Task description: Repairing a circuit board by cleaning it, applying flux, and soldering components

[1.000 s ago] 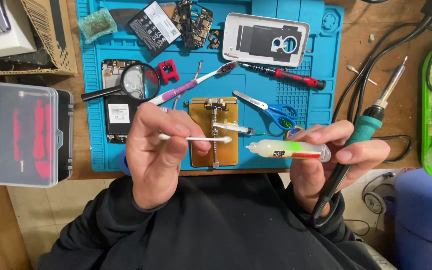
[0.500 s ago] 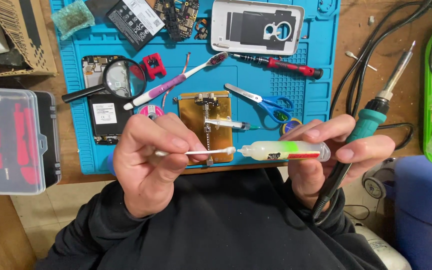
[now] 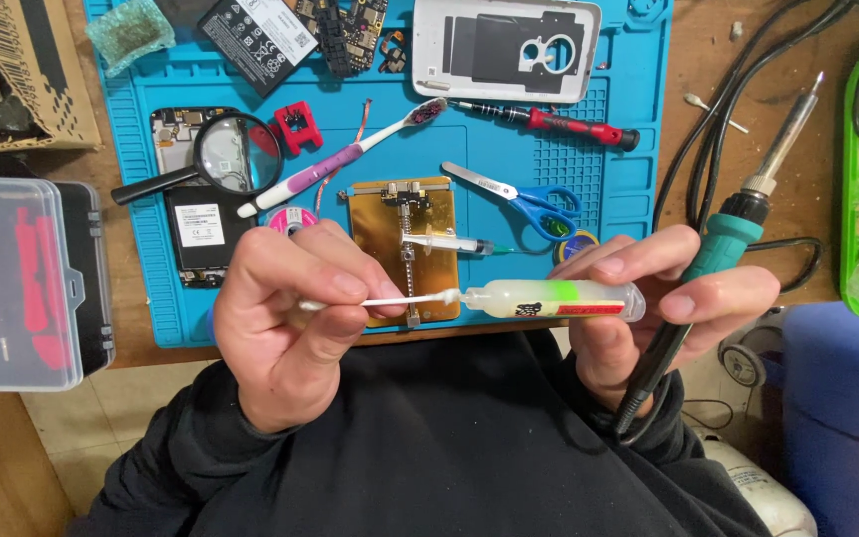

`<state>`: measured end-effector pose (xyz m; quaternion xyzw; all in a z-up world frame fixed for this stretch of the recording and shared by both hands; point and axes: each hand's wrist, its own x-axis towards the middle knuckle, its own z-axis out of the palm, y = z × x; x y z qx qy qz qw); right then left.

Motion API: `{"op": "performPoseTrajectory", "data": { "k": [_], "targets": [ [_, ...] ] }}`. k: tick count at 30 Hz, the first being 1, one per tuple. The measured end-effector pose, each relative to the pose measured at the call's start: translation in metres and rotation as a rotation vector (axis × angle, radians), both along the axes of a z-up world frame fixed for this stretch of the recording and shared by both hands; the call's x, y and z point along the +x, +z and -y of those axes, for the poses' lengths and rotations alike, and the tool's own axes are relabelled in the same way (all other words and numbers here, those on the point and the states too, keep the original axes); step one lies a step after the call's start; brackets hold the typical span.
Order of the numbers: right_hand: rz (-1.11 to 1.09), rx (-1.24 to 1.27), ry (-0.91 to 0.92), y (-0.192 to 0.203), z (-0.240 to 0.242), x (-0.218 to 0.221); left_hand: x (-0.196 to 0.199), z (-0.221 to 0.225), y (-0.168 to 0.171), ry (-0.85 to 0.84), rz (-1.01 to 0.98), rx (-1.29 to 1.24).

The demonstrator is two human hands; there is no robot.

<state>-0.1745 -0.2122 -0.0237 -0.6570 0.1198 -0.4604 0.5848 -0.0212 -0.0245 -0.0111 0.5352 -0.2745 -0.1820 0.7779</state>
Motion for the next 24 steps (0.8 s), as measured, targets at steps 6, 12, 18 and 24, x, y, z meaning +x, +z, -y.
{"op": "performPoseTrajectory", "data": {
  "k": [6, 12, 18, 24],
  "targets": [
    [0.032, 0.006, 0.077, 0.0027, 0.0028, 0.0032, 0.0036, 0.0, 0.0057, -0.008, 0.023, 0.016],
    [0.01, 0.024, 0.017, 0.0032, -0.0018, 0.0031, 0.0021, 0.0007, 0.0063, 0.0, 0.003, 0.022],
    [0.04, 0.015, 0.077, -0.0013, 0.0042, 0.0016, 0.0052, -0.0007, 0.0061, -0.043, -0.006, 0.048],
    [0.037, 0.015, 0.025, -0.0046, 0.001, 0.003, 0.0075, -0.0014, 0.0078, -0.106, -0.069, 0.048]
  ]
}}
